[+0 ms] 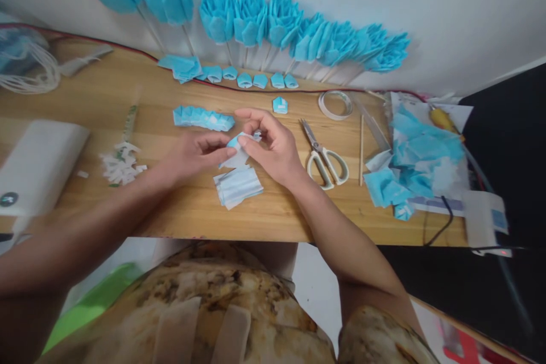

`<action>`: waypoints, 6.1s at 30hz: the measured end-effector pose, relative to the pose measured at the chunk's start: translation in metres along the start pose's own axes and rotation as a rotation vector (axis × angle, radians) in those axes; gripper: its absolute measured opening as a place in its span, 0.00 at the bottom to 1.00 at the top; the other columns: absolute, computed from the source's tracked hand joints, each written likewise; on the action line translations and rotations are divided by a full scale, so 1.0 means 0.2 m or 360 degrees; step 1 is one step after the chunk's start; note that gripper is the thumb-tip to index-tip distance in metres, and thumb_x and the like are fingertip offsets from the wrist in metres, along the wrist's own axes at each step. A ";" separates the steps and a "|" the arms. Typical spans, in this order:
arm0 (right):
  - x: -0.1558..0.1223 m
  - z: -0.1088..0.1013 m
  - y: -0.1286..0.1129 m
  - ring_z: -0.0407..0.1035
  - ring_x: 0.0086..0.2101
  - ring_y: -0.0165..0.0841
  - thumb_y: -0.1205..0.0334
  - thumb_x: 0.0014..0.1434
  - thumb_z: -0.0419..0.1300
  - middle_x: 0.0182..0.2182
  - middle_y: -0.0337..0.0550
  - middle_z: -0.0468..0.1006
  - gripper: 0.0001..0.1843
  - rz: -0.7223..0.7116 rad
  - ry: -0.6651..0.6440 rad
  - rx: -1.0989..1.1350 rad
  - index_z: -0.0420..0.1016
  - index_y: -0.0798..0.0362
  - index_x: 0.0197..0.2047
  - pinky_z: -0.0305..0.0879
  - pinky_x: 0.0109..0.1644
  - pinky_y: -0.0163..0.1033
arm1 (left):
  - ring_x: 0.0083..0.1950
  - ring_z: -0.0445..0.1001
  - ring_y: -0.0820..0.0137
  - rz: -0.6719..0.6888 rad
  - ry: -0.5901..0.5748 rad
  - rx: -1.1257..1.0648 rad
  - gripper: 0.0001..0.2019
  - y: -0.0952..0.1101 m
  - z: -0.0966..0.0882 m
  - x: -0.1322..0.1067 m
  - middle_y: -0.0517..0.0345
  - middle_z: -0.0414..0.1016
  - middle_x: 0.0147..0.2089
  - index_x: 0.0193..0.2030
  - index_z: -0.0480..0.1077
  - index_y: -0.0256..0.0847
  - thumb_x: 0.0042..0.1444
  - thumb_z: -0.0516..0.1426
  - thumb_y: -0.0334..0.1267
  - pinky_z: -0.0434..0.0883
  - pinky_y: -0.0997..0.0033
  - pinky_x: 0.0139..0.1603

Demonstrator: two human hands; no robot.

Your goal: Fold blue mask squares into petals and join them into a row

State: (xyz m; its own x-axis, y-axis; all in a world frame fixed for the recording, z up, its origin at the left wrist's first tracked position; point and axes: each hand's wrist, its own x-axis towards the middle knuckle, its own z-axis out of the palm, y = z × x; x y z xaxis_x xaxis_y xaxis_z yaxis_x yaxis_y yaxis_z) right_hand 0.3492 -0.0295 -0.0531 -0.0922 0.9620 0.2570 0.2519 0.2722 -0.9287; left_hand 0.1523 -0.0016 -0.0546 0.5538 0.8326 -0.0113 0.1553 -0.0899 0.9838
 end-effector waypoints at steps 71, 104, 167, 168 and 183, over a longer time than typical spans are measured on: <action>0.01 -0.03 0.02 0.76 0.50 0.37 0.59 0.65 0.63 0.46 0.42 0.82 0.03 -0.0416 0.0046 -0.0244 0.77 0.47 0.42 0.72 0.59 0.49 | 0.26 0.55 0.76 0.0051 0.0179 0.0056 0.15 -0.04 0.05 0.00 0.64 0.61 0.21 0.21 0.69 0.39 0.54 0.64 0.43 0.51 0.70 0.28; 0.02 0.02 0.07 0.70 0.59 0.43 0.60 0.63 0.68 0.55 0.42 0.78 0.03 -0.1021 0.0180 -0.0791 0.82 0.41 0.40 0.70 0.62 0.56 | 0.35 0.74 0.75 -0.0188 0.0286 -0.1280 0.15 -0.02 0.03 0.02 0.61 0.78 0.31 0.26 0.76 0.37 0.47 0.74 0.42 0.72 0.70 0.46; 0.02 0.01 0.06 0.76 0.42 0.34 0.43 0.59 0.68 0.43 0.39 0.83 0.21 0.0272 -0.0075 0.0276 0.80 0.45 0.50 0.75 0.50 0.44 | 0.29 0.65 0.72 -0.0105 0.0336 -0.0373 0.15 -0.02 0.01 0.01 0.60 0.72 0.25 0.24 0.76 0.41 0.52 0.66 0.50 0.62 0.70 0.34; 0.02 -0.01 0.05 0.76 0.41 0.33 0.42 0.59 0.67 0.42 0.38 0.83 0.20 0.0274 -0.0062 0.0262 0.81 0.44 0.50 0.75 0.50 0.43 | 0.28 0.64 0.73 -0.0089 0.0338 -0.0309 0.14 -0.02 0.01 0.01 0.61 0.70 0.24 0.24 0.76 0.41 0.52 0.65 0.47 0.60 0.70 0.32; 0.02 -0.01 0.01 0.75 0.36 0.30 0.69 0.59 0.66 0.34 0.35 0.82 0.05 -0.0239 0.0092 -0.0235 0.79 0.48 0.37 0.71 0.46 0.40 | 0.24 0.60 0.75 -0.0071 0.0308 -0.0119 0.15 -0.01 0.01 0.00 0.63 0.66 0.20 0.21 0.73 0.39 0.53 0.64 0.45 0.55 0.71 0.28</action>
State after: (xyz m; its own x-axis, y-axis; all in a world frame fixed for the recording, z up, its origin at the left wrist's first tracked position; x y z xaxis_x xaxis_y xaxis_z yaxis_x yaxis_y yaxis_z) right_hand 0.3515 -0.0258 -0.0530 -0.0850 0.9089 0.4082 0.3785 0.4084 -0.8306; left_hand 0.1534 -0.0030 -0.0562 0.3792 0.9249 -0.0274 0.1109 -0.0160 0.9937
